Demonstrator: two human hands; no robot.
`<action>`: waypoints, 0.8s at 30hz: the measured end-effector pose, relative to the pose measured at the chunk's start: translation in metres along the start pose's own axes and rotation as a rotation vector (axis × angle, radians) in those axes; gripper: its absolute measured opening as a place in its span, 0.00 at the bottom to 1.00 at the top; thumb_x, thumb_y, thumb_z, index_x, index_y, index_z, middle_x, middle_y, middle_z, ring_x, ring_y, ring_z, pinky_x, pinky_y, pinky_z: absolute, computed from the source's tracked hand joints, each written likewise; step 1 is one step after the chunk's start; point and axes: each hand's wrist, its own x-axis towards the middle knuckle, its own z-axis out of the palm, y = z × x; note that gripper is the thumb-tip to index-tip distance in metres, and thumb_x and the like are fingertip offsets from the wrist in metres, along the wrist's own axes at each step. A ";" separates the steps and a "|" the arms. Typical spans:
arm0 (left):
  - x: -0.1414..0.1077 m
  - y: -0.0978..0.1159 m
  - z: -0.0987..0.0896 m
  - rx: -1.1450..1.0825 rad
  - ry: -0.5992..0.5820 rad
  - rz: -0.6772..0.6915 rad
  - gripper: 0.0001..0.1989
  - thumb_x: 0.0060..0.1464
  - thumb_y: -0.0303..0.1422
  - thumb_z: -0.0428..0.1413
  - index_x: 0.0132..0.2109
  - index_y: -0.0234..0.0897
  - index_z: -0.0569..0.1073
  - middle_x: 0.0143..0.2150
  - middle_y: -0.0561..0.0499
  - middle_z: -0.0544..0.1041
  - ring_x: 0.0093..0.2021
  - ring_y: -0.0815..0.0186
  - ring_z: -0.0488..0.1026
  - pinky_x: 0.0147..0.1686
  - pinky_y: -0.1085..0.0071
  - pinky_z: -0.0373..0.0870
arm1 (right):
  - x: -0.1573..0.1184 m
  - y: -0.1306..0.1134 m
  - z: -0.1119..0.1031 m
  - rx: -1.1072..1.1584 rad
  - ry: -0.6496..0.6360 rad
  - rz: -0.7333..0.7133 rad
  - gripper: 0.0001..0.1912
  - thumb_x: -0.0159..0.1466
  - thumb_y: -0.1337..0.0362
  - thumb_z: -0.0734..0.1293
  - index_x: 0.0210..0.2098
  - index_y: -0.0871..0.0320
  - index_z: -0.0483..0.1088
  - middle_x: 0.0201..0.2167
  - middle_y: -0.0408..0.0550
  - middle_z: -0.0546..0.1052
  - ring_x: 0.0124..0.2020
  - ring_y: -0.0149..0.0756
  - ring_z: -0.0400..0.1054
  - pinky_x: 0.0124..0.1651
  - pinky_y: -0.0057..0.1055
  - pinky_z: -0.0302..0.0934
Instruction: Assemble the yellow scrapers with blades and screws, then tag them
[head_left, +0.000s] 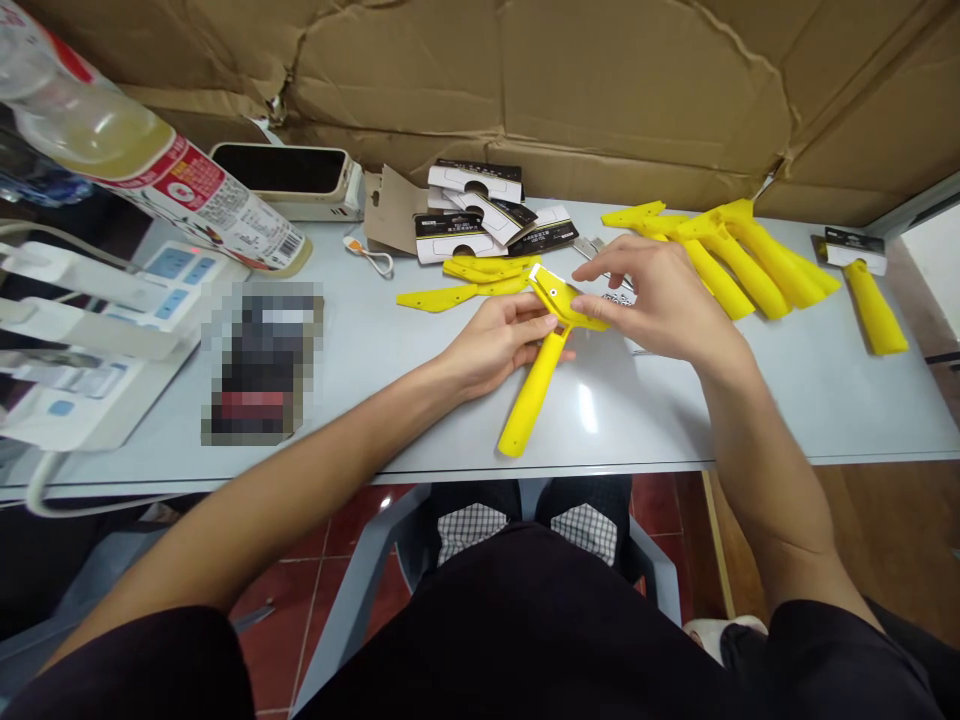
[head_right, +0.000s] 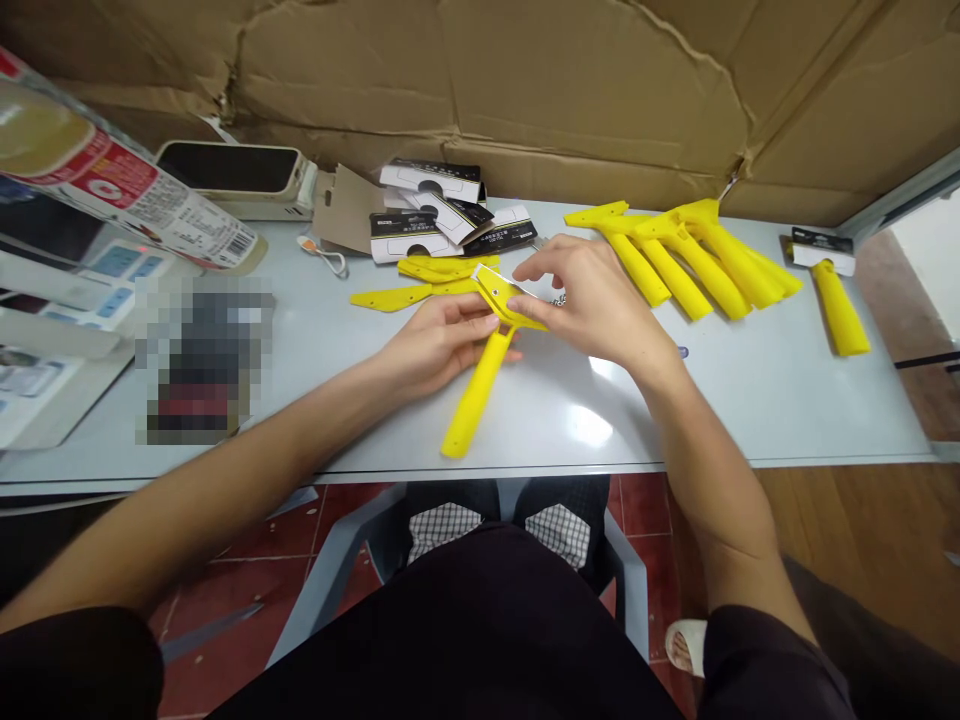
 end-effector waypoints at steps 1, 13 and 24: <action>0.000 0.000 0.000 -0.001 0.000 -0.004 0.09 0.60 0.23 0.67 0.48 0.31 0.86 0.48 0.42 0.83 0.46 0.60 0.82 0.48 0.56 0.90 | 0.001 0.001 -0.001 0.035 -0.006 0.010 0.12 0.69 0.56 0.75 0.48 0.53 0.85 0.45 0.50 0.86 0.40 0.46 0.76 0.50 0.46 0.69; 0.001 -0.002 -0.001 0.022 -0.027 -0.004 0.09 0.60 0.25 0.68 0.48 0.30 0.85 0.50 0.39 0.84 0.45 0.59 0.84 0.46 0.58 0.89 | 0.008 0.012 0.007 0.281 -0.038 0.145 0.05 0.63 0.60 0.78 0.38 0.52 0.85 0.36 0.48 0.86 0.38 0.44 0.78 0.45 0.43 0.74; -0.001 0.001 0.004 0.067 -0.006 0.012 0.11 0.54 0.29 0.72 0.44 0.30 0.84 0.46 0.42 0.83 0.40 0.63 0.81 0.42 0.61 0.87 | 0.009 0.015 0.020 0.389 -0.018 0.212 0.10 0.60 0.58 0.81 0.36 0.54 0.82 0.31 0.47 0.82 0.35 0.42 0.76 0.42 0.41 0.73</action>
